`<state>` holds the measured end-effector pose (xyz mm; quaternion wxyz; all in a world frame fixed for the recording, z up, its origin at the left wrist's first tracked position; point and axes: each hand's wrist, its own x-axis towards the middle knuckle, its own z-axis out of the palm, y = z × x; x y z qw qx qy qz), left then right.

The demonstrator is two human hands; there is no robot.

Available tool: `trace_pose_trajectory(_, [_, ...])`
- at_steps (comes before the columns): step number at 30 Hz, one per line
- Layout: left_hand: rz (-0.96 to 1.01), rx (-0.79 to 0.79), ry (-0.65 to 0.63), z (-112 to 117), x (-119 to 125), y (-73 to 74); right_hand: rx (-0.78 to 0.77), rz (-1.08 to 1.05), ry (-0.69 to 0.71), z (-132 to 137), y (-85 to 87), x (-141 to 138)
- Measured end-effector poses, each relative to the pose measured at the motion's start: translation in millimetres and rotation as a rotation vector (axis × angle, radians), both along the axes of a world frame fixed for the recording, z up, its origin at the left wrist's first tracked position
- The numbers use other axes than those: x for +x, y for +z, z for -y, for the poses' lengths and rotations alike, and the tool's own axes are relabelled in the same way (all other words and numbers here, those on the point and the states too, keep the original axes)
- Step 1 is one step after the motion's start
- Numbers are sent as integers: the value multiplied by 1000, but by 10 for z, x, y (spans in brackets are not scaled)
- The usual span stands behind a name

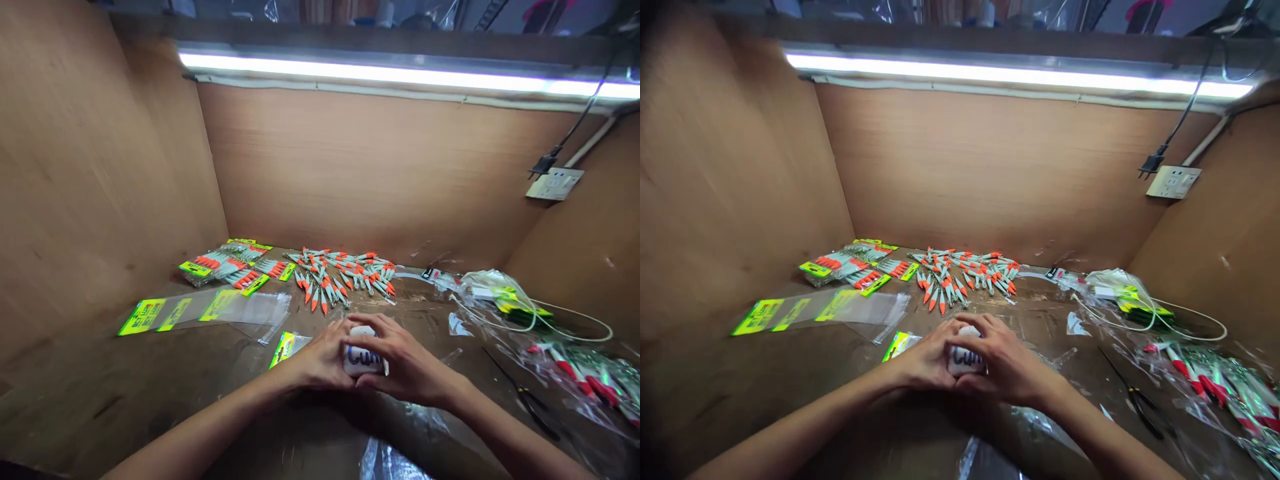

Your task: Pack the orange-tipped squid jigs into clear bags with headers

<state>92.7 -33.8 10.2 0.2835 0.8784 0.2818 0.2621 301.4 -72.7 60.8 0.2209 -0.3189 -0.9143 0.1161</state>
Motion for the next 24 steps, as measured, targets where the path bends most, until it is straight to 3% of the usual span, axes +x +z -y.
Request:
trace_pose_trajectory(5, [159,-97,107,-74,-123,668,236,-177,-121,8,764,-20])
trace_pose_trajectory(8, [278,-5,174,-147,-285,879,342,-326,-213,11,991,73])
trace_pose_trajectory(15, [490,-20,251,-238,-397,579,355,-404,-263,-75,968,331])
trace_pose_trajectory(19, [643,82,255,-273,-444,676,376,-437,-276,-66,1027,429])
trace_pose_trajectory(24, [496,126,321,-354,-409,715,382,-434,-281,-56,1069,489])
